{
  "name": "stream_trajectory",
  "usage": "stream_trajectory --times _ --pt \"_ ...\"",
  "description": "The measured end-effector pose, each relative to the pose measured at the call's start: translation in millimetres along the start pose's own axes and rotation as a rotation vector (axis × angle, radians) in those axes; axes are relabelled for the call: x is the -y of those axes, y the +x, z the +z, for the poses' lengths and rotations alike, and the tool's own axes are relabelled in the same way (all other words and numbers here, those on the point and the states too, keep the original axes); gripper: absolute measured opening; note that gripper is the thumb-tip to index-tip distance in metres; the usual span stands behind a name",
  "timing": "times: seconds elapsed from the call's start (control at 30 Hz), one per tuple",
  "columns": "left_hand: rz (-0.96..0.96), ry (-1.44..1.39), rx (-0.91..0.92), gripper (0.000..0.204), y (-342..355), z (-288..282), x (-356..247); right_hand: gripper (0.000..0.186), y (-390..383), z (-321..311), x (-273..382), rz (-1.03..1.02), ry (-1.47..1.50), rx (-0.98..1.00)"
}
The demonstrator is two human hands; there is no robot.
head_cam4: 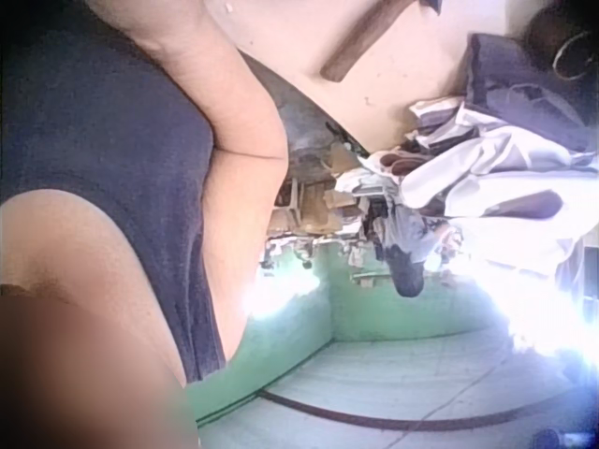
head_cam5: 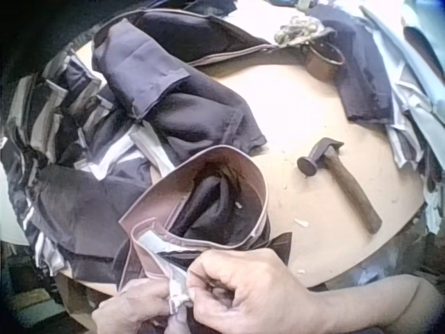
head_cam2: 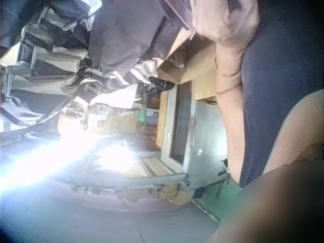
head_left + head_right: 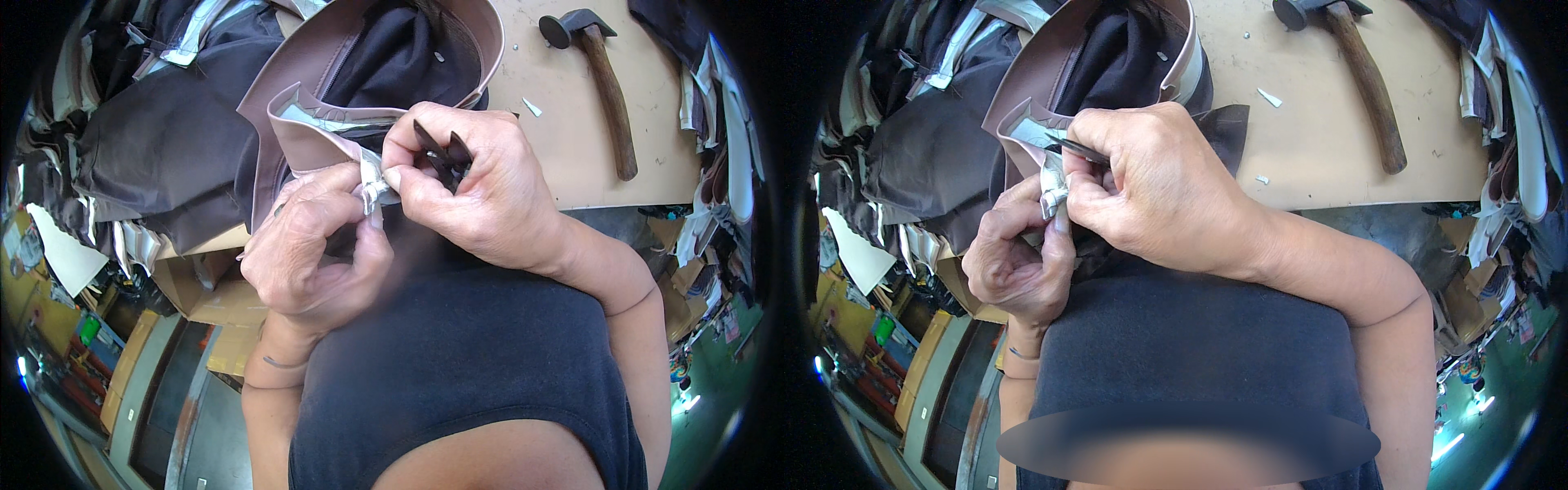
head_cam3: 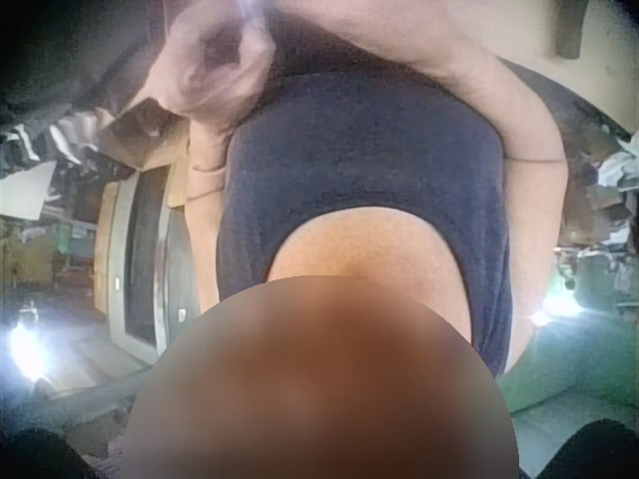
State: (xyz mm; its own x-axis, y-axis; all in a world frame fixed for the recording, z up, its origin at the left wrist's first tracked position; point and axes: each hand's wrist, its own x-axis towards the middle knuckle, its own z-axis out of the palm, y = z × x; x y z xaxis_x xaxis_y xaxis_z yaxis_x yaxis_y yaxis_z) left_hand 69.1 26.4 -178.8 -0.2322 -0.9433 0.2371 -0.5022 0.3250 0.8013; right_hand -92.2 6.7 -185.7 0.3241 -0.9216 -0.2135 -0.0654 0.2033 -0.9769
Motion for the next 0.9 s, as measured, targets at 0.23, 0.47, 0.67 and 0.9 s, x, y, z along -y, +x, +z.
stream_trajectory --times 0.23,0.47,0.67,0.9 --pt "-0.015 -0.097 0.011 0.019 0 -3 0 0.006 -1 0 -8 -0.390 -0.425 -0.128" --pt "-0.190 -0.220 0.003 0.017 14 -26 0 0.004 -34 -66 -23 0.023 -0.732 -0.325" --pt "-0.190 -0.297 0.080 0.018 32 -23 2 0.019 -47 -105 -64 0.089 -1.032 -0.460" --pt "-0.168 -0.346 0.082 0.019 36 -27 -1 0.022 -42 -99 -13 0.054 -0.988 -0.525"
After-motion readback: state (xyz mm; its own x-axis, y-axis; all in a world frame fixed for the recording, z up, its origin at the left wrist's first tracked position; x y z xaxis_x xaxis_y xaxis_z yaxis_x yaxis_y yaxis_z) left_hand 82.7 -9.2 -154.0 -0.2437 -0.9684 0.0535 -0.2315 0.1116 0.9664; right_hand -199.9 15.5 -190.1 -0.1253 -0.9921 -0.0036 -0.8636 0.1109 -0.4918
